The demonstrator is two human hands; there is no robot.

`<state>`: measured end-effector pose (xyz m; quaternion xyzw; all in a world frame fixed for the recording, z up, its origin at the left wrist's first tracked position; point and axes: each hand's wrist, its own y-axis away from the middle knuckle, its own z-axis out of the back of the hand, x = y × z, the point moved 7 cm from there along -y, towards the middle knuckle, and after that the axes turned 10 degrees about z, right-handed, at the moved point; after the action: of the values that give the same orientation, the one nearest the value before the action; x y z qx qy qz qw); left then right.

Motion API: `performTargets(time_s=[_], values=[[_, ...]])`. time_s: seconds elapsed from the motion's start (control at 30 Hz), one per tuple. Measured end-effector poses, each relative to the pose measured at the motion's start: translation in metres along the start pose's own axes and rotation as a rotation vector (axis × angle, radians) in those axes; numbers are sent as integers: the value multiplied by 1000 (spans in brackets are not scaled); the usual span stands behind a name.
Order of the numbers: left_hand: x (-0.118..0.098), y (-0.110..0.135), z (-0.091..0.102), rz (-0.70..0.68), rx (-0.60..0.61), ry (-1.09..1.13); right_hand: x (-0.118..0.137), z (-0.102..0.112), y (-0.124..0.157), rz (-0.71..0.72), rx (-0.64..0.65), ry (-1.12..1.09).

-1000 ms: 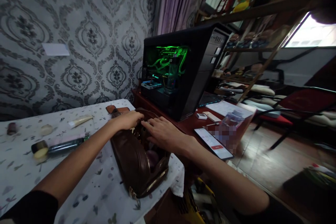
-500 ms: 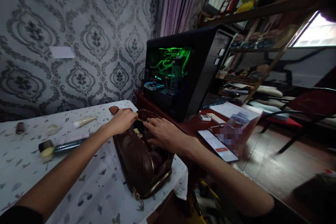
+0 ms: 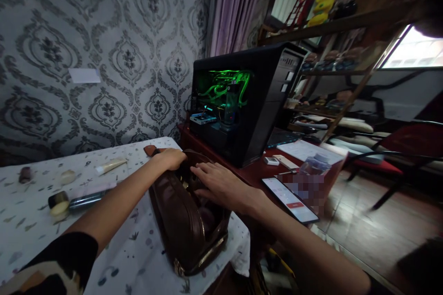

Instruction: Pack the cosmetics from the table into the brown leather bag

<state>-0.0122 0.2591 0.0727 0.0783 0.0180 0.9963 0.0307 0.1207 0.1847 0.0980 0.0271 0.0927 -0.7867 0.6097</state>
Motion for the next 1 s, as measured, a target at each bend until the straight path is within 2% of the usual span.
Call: performTargets(time_s=[0.17,0.37,0.63,0.87,1.0], values=[[-11,-7,-8,-47,-13,-24,0,1,1,-5,19,-10],[-17,-5,-6,-81,-61,-7,0,2,3,-9,29,-20],[-11,3,-2,-24,-48,-4,-1,0,3,-1,32,-31],[-5,2,-3,29,9,10,0,1,4,13,13,-36],[-3,5,1,38,10,23,-2,4,6,13,-44,-88]])
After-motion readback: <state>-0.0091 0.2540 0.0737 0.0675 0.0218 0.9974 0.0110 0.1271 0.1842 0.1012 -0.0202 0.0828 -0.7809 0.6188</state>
